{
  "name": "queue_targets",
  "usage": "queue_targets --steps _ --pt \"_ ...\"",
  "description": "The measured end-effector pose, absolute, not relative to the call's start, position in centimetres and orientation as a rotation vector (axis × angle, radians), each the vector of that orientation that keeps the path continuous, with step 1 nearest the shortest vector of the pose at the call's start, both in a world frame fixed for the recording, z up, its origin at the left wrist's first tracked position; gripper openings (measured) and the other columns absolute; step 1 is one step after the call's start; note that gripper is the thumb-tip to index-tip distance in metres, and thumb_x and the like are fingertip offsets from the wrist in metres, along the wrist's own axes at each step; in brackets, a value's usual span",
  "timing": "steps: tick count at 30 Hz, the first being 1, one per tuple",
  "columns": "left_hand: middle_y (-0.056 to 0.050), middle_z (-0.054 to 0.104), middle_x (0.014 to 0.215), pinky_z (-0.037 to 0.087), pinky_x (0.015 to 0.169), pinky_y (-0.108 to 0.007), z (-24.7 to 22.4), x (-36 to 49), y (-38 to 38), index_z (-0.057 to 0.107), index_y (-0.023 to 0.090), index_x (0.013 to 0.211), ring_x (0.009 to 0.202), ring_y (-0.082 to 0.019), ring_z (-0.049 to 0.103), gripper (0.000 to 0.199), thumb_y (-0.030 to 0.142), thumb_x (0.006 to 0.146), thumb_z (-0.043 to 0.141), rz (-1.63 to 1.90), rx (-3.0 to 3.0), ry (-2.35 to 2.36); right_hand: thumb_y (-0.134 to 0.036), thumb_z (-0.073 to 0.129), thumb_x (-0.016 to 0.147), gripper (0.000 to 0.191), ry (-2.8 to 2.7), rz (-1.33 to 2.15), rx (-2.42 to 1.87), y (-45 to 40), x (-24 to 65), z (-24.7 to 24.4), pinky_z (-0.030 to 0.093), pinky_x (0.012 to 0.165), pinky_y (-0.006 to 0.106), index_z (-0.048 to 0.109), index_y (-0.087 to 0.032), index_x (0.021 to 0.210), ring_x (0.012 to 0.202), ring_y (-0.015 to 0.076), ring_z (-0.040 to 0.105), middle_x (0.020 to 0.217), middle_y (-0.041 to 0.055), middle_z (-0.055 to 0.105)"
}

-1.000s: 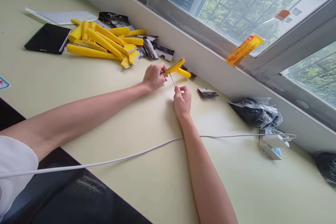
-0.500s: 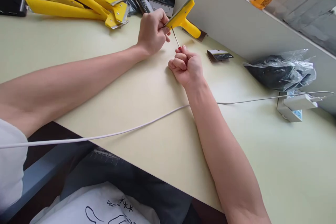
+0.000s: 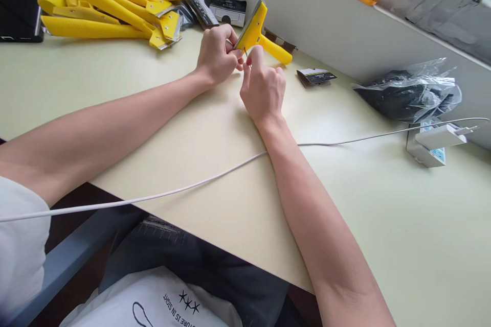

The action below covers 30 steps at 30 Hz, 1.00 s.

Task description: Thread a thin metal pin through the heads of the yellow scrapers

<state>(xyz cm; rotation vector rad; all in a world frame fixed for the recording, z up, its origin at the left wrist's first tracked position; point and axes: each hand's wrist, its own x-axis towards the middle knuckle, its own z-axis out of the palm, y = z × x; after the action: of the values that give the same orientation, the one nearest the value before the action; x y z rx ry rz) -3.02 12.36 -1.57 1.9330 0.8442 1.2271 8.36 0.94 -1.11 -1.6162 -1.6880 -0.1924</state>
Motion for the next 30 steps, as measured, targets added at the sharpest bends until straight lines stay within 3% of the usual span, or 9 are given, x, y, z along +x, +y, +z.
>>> queue_targets --steps 4,8,13,18,24,30 --pt "-0.002 0.066 0.073 0.048 0.068 -0.038 -1.7 -2.9 12.2 0.048 0.029 0.076 0.081 -0.025 0.066 0.02 0.028 0.083 0.067 1.256 1.937 0.863 -0.051 0.033 0.106 0.038 -1.592 -0.114 -1.559 1.7 9.2 -2.0 0.05 0.075 0.037 0.056 -0.022 0.116 0.077 0.0188 0.064 0.099 0.0078 0.066" --pt "-0.001 0.063 0.07 0.044 0.068 -0.036 -1.5 -2.8 12.2 0.04 0.029 0.072 0.073 -0.021 0.06 0.028 0.02 0.081 0.065 1.286 2.017 0.891 -0.06 0.029 0.103 0.054 -1.539 0.092 -1.493 2.7 10.2 -2.6 0.049 0.066 0.033 0.064 -0.018 0.101 0.071 0.0167 0.063 0.081 0.0039 0.062" --pt "0.001 0.062 0.07 0.041 0.067 -0.034 -1.3 -2.7 12.1 0.034 0.029 0.073 0.072 -0.019 0.056 0.032 0.011 0.079 0.06 1.297 2.116 0.887 -0.049 0.054 0.098 0.035 -1.242 0.604 -1.416 2.9 10.0 -1.2 0.041 0.048 0.028 0.061 -0.021 0.078 0.044 0.0106 0.045 0.051 -0.0065 0.034" --pt "0.002 0.058 0.068 0.041 0.073 -0.034 -1.0 -2.9 11.8 0.031 0.029 0.073 0.075 -0.018 0.051 0.034 0.01 0.083 0.057 1.286 2.19 0.889 -0.035 0.059 0.098 0.029 -0.872 1.015 -1.298 2.0 8.9 1.0 0.036 0.043 0.023 0.053 -0.023 0.072 0.034 0.0052 0.023 0.05 -0.0121 0.012" --pt "-0.001 0.065 0.079 0.041 0.082 -0.036 -0.6 -3.3 11.4 0.035 0.03 0.077 0.086 -0.019 0.051 0.029 0.02 0.09 0.058 1.196 2.235 0.936 -0.031 0.057 0.099 0.026 -0.761 1.15 -1.246 1.7 8.8 1.4 0.04 0.048 0.024 0.055 -0.023 0.075 0.033 0.0042 0.021 0.049 -0.0135 0.008" --pt "-0.001 0.066 0.079 0.043 0.077 -0.035 -0.5 -3.2 11.6 0.031 0.03 0.075 0.083 -0.019 0.052 0.033 0.014 0.087 0.058 1.213 2.278 0.956 -0.035 0.055 0.1 0.026 -0.856 1.062 -1.294 2.3 9.8 0.8 0.044 0.053 0.027 0.059 -0.023 0.078 0.034 0.0045 0.026 0.047 -0.0128 0.011"
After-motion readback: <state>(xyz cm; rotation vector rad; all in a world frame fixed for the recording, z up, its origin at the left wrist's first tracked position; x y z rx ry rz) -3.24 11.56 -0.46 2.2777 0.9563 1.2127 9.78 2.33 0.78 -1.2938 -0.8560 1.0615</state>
